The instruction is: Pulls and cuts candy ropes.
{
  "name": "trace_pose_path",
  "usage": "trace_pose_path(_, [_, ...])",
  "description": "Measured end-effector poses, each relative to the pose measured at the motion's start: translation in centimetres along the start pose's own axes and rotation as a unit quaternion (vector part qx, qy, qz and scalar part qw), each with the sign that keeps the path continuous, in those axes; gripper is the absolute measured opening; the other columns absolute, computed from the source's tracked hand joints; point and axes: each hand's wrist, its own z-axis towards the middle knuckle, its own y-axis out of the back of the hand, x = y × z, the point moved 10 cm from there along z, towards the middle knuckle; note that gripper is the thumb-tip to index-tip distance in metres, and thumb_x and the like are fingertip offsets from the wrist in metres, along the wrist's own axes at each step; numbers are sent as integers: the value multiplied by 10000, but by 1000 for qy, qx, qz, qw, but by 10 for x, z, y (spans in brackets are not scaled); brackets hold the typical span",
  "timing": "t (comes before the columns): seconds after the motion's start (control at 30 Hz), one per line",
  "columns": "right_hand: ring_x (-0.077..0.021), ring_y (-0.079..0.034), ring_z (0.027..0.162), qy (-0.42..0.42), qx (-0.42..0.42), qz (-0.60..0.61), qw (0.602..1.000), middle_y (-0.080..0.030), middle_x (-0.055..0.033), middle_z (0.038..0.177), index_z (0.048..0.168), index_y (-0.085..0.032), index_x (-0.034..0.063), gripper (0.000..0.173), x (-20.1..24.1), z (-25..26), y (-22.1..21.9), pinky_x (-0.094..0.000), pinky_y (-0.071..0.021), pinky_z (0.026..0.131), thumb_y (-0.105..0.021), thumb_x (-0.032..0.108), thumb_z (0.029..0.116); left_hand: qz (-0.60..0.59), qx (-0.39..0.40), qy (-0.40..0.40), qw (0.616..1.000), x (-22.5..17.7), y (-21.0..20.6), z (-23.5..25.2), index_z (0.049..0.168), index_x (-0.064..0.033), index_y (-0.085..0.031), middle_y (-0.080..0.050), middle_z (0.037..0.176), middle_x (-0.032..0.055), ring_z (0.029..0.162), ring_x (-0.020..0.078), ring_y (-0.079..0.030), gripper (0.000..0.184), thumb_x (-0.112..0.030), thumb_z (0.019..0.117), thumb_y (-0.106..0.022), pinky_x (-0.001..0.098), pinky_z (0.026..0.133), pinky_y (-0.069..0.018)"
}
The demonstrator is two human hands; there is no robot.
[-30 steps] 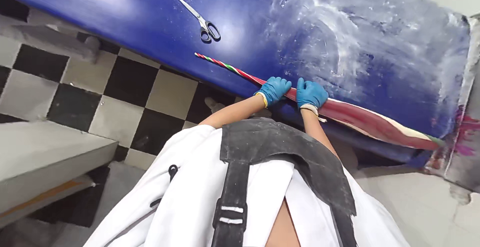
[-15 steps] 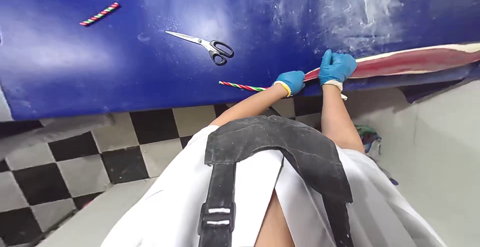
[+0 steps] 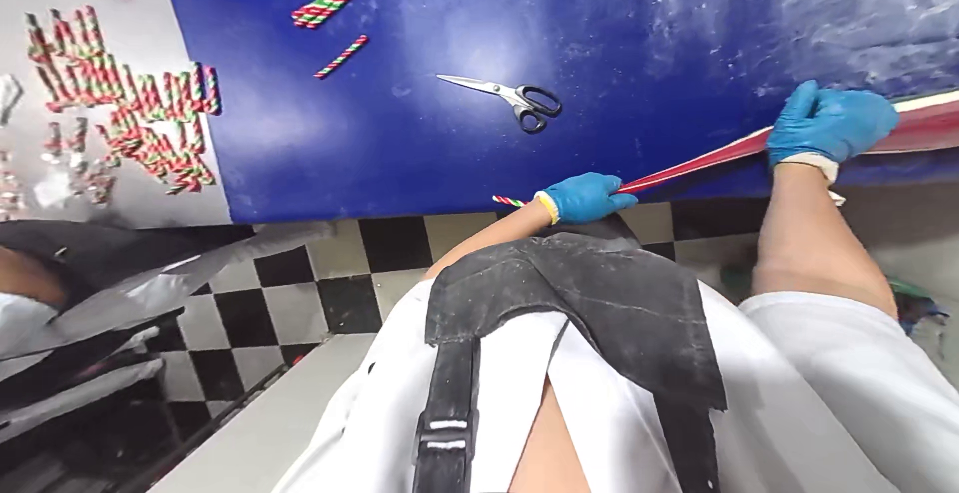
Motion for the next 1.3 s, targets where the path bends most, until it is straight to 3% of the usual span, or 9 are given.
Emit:
trace_pose_path(0.13, [-398,-534,1350,-23,12,-2,1000,-672,-214,1291,1123,-704,75,762,-4,2,-4,-635,-318,1146,-222,659,1045,-84,-31,8,996,57,9,-54,1143,-25,-673,-691,1001,142,932,235,-665,525,-484,1077,-427,466,880,-536])
trace_pose_path(0.3, [-456,-569,1295,-87,90,-5,992,-662,-252,1297,1201,-704,101,723,38,4,6,-728,-368,1054,-348,686,967,-231,-89,116,962,176,30,-141,1125,-96,-733,-704,891,51,618,107,-555,402,-400,1083,-473,303,553,-473])
trace_pose_path(0.47, [-420,-413,1462,352,127,101,922,-442,-171,1597,1543,-467,184,778,295,-90,6,-698,-305,1152,-511,677,942,-155,-320,390,850,271,60,-263,1216,-105,-703,-734,1137,147,1041,309,-701,453,-455,1079,-451,589,922,-543])
trace_pose_path(0.57, [-415,-374,1482,487,149,120,852,-366,-165,1642,1521,-500,232,858,397,-142,-8,-676,-280,1173,-602,741,837,46,-522,409,747,220,52,-266,1442,-94,-559,-632,1366,202,1302,387,-581,563,-480,1045,-459,608,1099,-439])
trace_pose_path(0.63, [-382,-372,1494,491,162,124,847,-405,-142,1626,1475,-557,233,779,417,-138,-19,-645,-258,1204,-539,739,883,138,-530,341,764,175,26,-210,1504,-68,-491,-551,1491,187,1426,375,-474,728,-599,1008,-451,615,1211,-294])
trace_pose_path(0.7, [-375,-414,1468,497,160,114,845,-453,-139,1593,1469,-564,210,724,419,-125,-19,-638,-286,1187,-482,698,941,180,-522,321,769,157,7,-157,1565,-28,-400,-389,1617,223,1533,420,-296,910,-726,983,-344,690,1240,-97])
trace_pose_path(0.77, [-382,-448,1440,512,159,110,837,-470,-150,1577,1492,-535,198,716,407,-115,-13,-635,-315,1170,-485,669,955,193,-537,348,744,162,26,-136,1581,7,-342,-303,1649,257,1559,447,-204,929,-711,995,-288,702,1240,-49])
trace_pose_path(1.1, [-385,-439,1453,412,207,23,887,-453,-138,1597,1553,-461,230,941,158,-114,-21,-638,-325,1173,-506,839,837,143,-560,410,706,203,191,-92,1651,-60,-140,-94,1704,261,1580,459,-57,945,-723,988,-254,704,1227,5])
trace_pose_path(1.3, [-453,-621,1178,349,232,1,908,-654,-220,1293,1384,-638,177,563,155,-130,-14,-659,-472,947,-597,559,973,165,-641,280,695,143,231,-78,1624,-53,-265,-263,1677,214,1576,398,-173,856,-632,1006,-387,675,1249,-29])
